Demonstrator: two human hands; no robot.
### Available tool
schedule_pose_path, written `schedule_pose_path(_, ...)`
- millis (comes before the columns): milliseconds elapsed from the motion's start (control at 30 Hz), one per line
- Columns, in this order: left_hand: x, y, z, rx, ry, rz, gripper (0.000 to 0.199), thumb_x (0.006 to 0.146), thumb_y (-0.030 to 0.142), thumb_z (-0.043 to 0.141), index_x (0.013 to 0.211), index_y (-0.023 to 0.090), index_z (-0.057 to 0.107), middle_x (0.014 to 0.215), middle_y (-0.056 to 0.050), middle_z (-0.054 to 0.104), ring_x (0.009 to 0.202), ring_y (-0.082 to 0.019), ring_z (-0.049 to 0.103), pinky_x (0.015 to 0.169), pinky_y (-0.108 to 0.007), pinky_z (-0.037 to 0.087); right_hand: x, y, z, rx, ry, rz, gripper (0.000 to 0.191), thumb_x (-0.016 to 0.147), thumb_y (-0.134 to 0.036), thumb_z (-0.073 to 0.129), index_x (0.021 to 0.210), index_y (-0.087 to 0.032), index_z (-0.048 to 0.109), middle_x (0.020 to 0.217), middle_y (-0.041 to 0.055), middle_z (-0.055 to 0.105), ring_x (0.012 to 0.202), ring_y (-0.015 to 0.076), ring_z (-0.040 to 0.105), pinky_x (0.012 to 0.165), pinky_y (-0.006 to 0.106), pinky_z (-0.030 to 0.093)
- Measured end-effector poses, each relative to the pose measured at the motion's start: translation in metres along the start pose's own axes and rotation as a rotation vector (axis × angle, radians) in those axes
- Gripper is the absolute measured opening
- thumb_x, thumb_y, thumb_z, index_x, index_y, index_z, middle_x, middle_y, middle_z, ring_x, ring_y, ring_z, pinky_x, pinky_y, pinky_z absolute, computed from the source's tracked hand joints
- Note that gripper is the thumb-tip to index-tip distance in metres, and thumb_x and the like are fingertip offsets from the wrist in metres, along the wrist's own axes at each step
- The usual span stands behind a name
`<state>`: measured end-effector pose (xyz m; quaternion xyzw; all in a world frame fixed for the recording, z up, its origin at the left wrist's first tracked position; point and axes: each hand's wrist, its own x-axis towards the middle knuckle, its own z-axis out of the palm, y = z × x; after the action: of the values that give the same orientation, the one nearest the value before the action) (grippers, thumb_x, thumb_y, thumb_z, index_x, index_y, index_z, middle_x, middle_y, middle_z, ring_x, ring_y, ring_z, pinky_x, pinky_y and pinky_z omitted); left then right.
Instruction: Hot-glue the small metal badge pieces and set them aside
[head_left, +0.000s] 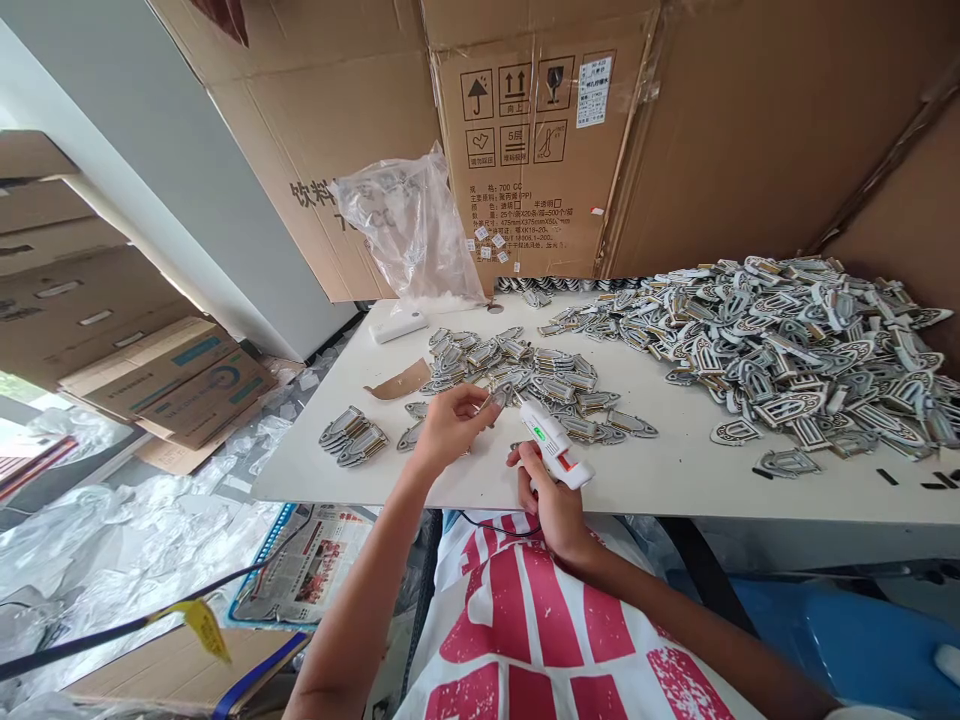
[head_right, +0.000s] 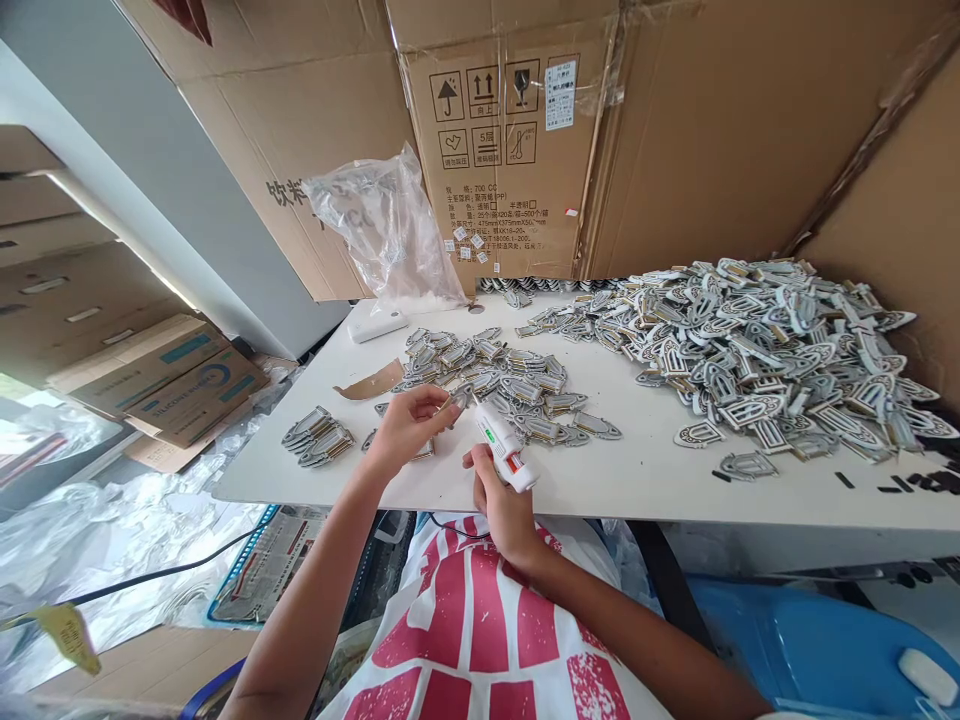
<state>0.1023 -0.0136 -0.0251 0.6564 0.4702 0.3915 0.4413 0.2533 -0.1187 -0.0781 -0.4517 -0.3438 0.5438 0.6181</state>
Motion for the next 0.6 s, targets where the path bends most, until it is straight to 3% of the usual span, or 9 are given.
schedule_pose_path(167,-0.004,0.011,0.0,-0.202,0.023,-0.047,0.033,0.082,0.045,0.092,0.094,0.019,0.075,0.08,-0.003,0.076,0.067,-0.015,0.068,0.061,-0.026,0.055,0.0,0.0,0.001,-0.017,-0.016,0.024,0.054,0.093,-0.074,0.074,0.086,-0.02,0.072,0.045,-0.0113,0.036,0.043,0.0088,0.025,0.044,0.025,0.021)
schedule_pose_path(433,-0.011,0.02,0.002,-0.187,0.01,-0.017,0.031,0.082,0.042,0.092,0.093,0.018,0.076,0.079,-0.005,0.077,0.068,-0.016,0.069,0.062,-0.026,0.057,0.002,0.001,0.003,0.005,0.022,0.054,0.054,0.087,-0.074,0.08,0.081,-0.022,0.068,0.047,-0.0117,0.037,0.042,0.0082,0.026,0.043,0.025,0.021)
schedule_pose_path(600,-0.014,0.022,0.001,-0.171,0.015,-0.009,0.027,0.084,0.04,0.091,0.094,0.018,0.077,0.078,-0.005,0.077,0.067,-0.015,0.069,0.061,-0.025,0.057,0.003,-0.003,0.003,0.031,0.052,0.095,0.058,0.078,-0.076,0.086,0.074,-0.021,0.066,0.053,-0.0085,0.046,0.041,0.0071,0.03,0.041,0.025,0.023)
